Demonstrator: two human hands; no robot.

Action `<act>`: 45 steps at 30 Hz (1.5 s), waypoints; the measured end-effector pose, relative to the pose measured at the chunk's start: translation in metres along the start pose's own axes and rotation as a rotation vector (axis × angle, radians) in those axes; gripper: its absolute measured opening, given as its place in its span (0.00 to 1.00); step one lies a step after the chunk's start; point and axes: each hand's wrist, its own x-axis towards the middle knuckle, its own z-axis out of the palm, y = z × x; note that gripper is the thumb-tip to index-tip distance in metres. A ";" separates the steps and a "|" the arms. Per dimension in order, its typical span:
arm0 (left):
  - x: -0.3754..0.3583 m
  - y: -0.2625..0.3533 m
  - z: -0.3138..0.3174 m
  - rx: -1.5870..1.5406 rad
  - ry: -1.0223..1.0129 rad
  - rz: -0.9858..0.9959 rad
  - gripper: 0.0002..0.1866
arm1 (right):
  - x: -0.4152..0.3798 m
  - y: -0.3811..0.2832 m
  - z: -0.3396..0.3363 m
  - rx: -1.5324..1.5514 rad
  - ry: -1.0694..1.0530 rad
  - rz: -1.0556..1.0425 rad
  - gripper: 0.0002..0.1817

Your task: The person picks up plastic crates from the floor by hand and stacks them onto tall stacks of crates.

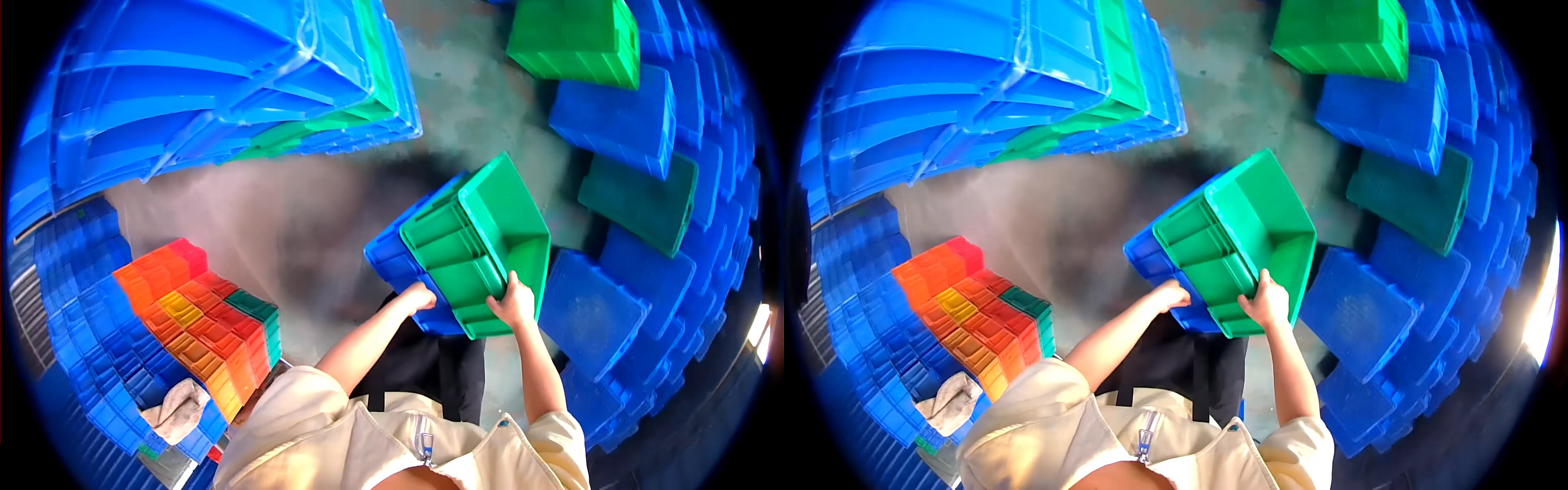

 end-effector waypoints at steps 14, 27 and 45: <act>-0.058 -0.002 -0.040 0.374 0.072 0.075 0.13 | -0.021 -0.021 0.049 -0.007 0.054 0.021 0.29; -0.010 0.101 -0.126 0.485 0.004 0.573 0.41 | -0.152 0.028 0.219 1.144 0.422 0.822 0.44; -0.097 0.113 -0.018 0.026 0.252 0.624 0.27 | -0.131 0.073 0.139 2.164 0.503 0.734 0.22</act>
